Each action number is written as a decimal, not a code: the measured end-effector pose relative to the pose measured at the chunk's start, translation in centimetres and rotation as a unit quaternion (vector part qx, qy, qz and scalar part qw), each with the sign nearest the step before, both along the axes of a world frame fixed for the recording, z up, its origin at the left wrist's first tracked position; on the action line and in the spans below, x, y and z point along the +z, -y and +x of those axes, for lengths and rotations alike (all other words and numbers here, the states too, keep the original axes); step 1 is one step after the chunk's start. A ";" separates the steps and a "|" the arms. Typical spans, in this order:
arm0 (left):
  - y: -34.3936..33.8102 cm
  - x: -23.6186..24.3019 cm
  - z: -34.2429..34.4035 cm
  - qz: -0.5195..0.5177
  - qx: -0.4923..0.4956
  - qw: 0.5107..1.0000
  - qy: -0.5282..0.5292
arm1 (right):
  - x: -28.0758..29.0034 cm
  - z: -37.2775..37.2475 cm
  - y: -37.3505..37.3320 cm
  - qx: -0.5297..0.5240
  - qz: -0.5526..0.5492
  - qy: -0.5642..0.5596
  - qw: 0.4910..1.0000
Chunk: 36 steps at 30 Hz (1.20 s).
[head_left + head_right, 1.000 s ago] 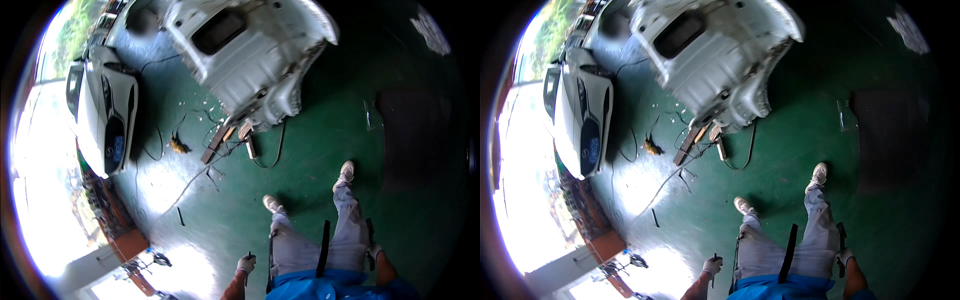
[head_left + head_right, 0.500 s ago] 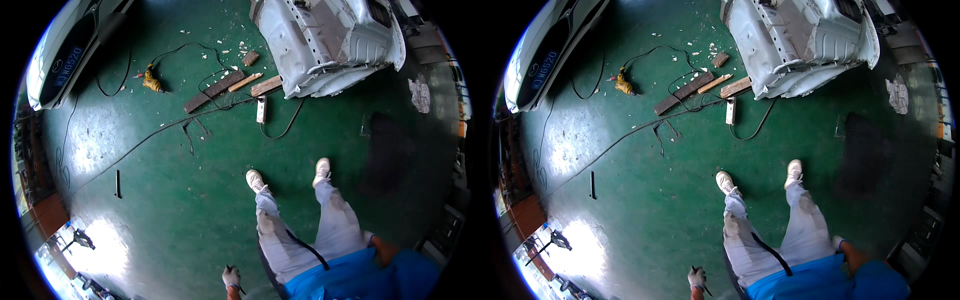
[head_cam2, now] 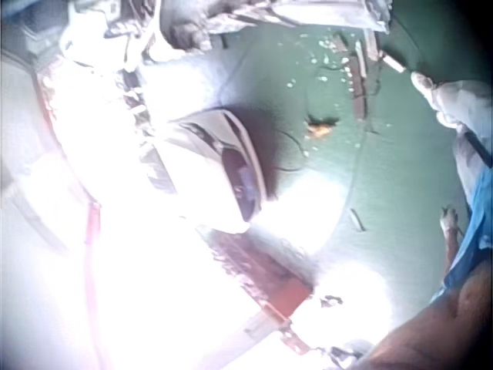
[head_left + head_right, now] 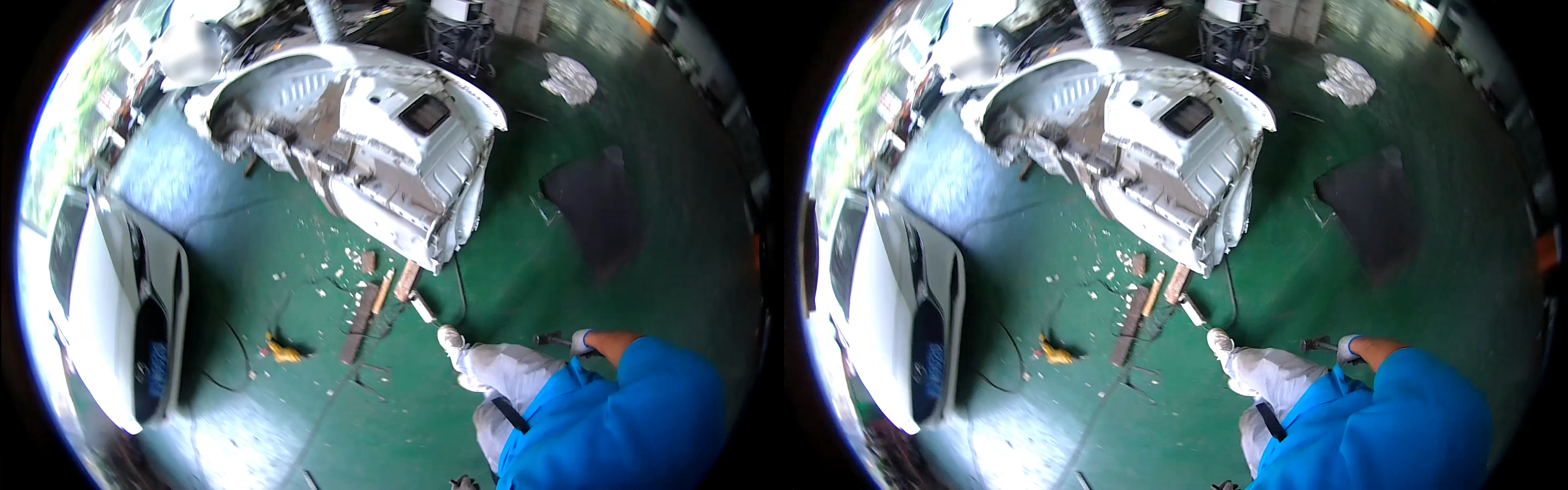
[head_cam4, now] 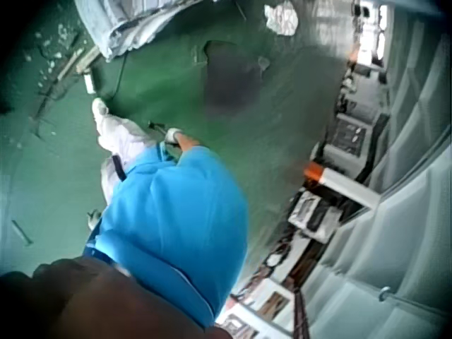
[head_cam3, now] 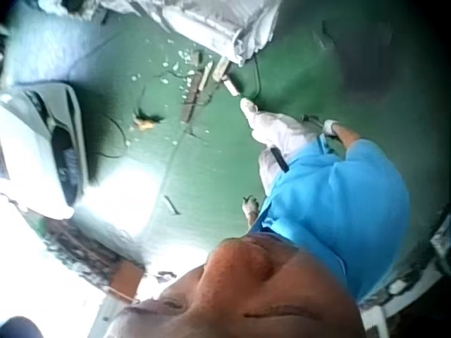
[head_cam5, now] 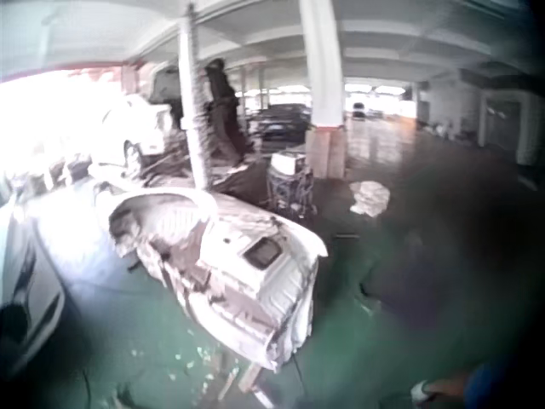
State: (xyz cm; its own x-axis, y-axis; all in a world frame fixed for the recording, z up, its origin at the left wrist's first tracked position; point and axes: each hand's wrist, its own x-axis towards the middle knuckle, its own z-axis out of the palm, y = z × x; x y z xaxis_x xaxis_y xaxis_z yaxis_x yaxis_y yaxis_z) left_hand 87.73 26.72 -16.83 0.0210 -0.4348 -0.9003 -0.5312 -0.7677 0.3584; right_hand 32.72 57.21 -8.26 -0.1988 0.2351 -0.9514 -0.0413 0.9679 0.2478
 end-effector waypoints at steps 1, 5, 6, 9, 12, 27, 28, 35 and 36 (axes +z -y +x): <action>3.8 1.3 -1.9 -0.010 -0.023 1.000 -0.004 | -0.3 0.1 1.2 -0.022 -0.028 -0.012 0.999; 17.4 8.0 -9.4 -0.064 -0.146 0.987 0.029 | 0.6 0.7 6.7 -0.164 -0.064 -0.020 0.984; 20.6 8.5 -10.6 -0.076 -0.174 0.981 0.044 | 1.0 0.8 8.5 -0.212 -0.057 -0.014 0.976; 27.7 12.0 -16.1 -0.126 -0.257 0.958 0.027 | -1.9 3.1 10.2 -0.282 -0.052 -0.010 0.958; 34.0 11.9 -17.2 -0.133 -0.293 0.946 0.037 | 0.2 2.9 14.2 -0.293 -0.056 0.009 0.954; 61.1 8.4 -30.5 -0.061 -0.507 0.857 0.076 | 0.3 17.4 28.3 -0.511 -0.018 0.008 0.859; 61.7 8.3 -33.2 -0.057 -0.542 0.834 0.091 | -0.4 18.4 29.1 -0.532 -0.010 0.022 0.846; 67.3 11.9 -51.0 -0.175 -0.666 0.725 -0.023 | -0.4 17.7 38.4 -0.595 -0.113 0.065 0.793; 67.9 12.5 -53.1 -0.195 -0.688 0.697 -0.041 | 0.1 17.2 39.0 -0.617 -0.114 0.057 0.777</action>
State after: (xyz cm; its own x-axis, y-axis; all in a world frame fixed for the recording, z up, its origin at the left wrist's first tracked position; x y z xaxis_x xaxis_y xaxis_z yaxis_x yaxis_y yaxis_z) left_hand 34.58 -41.20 -4.37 -0.7033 -0.2046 -0.6809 -0.6339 0.6140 0.4702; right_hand 49.87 18.22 -8.18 0.1324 0.0033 -0.9912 0.9432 0.3069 0.1271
